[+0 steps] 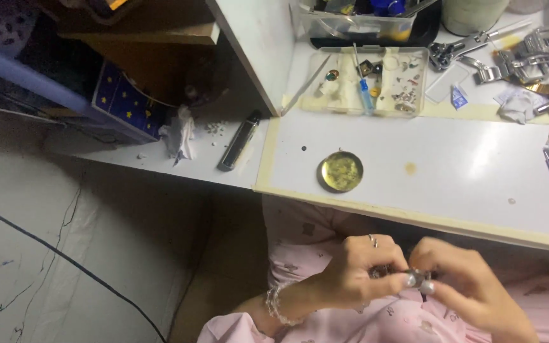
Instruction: The person works at a watch repair bench on a metal wristwatch, using a small hammer and a punch tool to tap and adjust the watch band links. They pick up small pins and parts from a small dish, reposition the watch, and press components into place by hand.
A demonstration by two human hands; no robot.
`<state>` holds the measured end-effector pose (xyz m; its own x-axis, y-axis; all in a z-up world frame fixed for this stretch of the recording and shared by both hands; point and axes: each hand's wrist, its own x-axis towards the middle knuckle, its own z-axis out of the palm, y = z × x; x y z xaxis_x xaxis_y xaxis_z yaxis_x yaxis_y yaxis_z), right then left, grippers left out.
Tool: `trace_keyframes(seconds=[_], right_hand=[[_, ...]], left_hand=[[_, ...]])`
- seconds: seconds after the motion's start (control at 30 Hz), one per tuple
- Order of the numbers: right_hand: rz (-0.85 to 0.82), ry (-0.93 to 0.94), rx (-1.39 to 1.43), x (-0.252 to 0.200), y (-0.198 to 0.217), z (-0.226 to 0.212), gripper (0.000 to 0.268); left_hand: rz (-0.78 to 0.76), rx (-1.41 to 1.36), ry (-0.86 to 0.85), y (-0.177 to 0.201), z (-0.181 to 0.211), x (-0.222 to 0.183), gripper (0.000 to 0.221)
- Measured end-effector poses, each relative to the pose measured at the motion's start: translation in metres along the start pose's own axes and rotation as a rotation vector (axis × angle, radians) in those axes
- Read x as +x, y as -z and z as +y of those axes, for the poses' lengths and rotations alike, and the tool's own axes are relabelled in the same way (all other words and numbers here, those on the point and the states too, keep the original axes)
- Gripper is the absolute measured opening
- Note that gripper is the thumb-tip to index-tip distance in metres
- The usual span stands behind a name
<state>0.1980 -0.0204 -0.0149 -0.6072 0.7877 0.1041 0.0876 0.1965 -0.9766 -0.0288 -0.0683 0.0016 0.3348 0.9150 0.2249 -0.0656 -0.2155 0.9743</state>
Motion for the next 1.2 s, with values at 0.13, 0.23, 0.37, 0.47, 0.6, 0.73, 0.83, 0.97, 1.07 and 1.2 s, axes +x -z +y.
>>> trace_keyframes(seconds=[0.13, 0.23, 0.37, 0.47, 0.6, 0.73, 0.83, 0.97, 1.07, 1.2], right_hand=[[-0.123, 0.048, -0.059, -0.003, -0.006, -0.006, 0.009], [-0.148, 0.099, -0.072, -0.007, -0.013, -0.003, 0.01], [-0.146, 0.294, 0.001, -0.005, -0.027, -0.012, 0.017], [-0.116, 0.499, 0.105, -0.008, -0.038, 0.002, 0.029], [0.042, 0.681, 0.044, -0.009, -0.054, 0.003, 0.03], [-0.062, 0.634, -0.013, -0.022, -0.047, 0.017, 0.021], [-0.065, 0.681, -0.106, -0.024, -0.047, 0.02, 0.021], [-0.106, 0.71, -0.153, -0.036, -0.042, 0.038, 0.022], [-0.08, 0.714, -0.113, -0.047, -0.045, 0.056, 0.025], [-0.088, 0.435, -0.189, -0.042, -0.037, 0.032, 0.013]], left_hand=[[-0.015, 0.092, -0.154, 0.0, 0.002, -0.005, 0.005], [-0.042, 0.115, -0.212, -0.002, 0.004, -0.008, 0.007], [-0.073, 0.056, -0.24, -0.008, 0.004, -0.015, 0.01], [-0.074, -0.005, -0.274, -0.017, -0.002, -0.023, 0.016], [-0.095, 0.009, -0.328, -0.022, -0.008, -0.03, 0.011], [-0.098, -0.011, -0.334, -0.023, -0.006, -0.034, 0.014], [-0.118, -0.046, -0.375, -0.026, -0.012, -0.037, 0.015], [-0.194, -0.062, -0.453, -0.021, 0.005, -0.029, 0.019], [-0.145, -0.029, -0.462, -0.028, -0.001, -0.033, 0.018], [-0.107, -0.062, -0.295, -0.035, -0.02, -0.041, 0.013]])
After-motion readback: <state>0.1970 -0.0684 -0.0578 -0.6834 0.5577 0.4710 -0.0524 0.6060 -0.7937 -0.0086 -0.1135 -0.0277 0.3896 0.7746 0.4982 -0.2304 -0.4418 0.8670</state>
